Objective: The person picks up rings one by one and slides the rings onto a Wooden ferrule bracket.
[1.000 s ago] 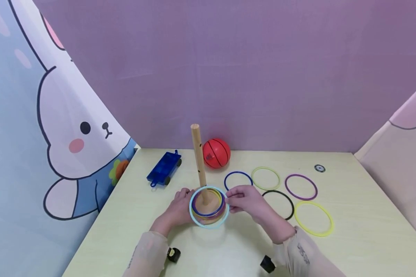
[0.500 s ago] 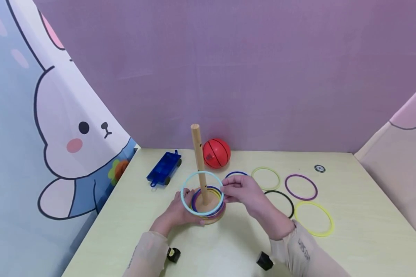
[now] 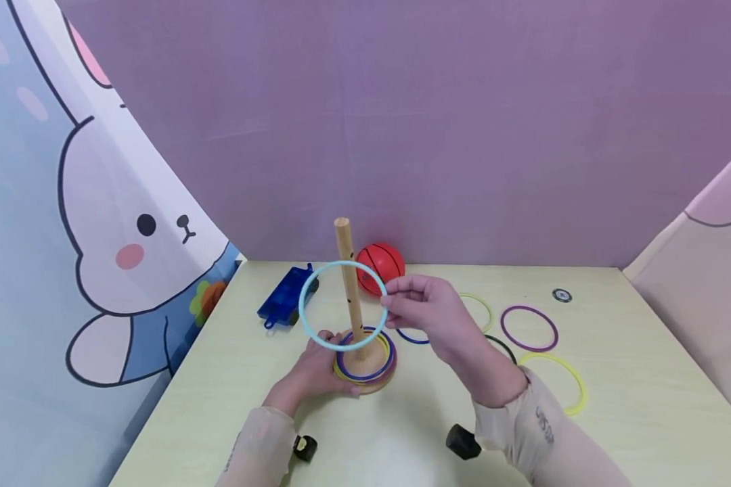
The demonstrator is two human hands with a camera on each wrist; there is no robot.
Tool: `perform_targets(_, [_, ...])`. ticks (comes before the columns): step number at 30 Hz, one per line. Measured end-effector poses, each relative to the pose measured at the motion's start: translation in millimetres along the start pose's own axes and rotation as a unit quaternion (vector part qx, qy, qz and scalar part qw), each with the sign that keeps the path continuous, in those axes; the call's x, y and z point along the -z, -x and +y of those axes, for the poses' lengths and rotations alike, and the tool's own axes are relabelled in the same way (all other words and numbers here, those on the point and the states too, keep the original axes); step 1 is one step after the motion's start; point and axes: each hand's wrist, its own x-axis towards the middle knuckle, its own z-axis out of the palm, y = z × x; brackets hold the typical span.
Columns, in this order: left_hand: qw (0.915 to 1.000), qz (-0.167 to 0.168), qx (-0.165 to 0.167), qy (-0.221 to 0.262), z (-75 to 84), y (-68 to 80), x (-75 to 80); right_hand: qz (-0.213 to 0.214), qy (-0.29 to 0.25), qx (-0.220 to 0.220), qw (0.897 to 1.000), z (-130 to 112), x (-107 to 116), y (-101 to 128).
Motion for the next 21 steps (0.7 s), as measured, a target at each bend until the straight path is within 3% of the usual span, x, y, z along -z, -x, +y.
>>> perform_targets(12, [1.0, -0.004, 0.001, -0.001, 2.6, 1.2, 3.4, 0.035, -0.033, 0.059, 0.997, -41.7, -15.9, -9.7])
perform_targets(21, [0.9999, -0.004, 0.009, 0.01, 1.6, 1.4, 0.9, 0.066, -0.045, 0.058, 0.995, -44.0, -12.6, -17.3])
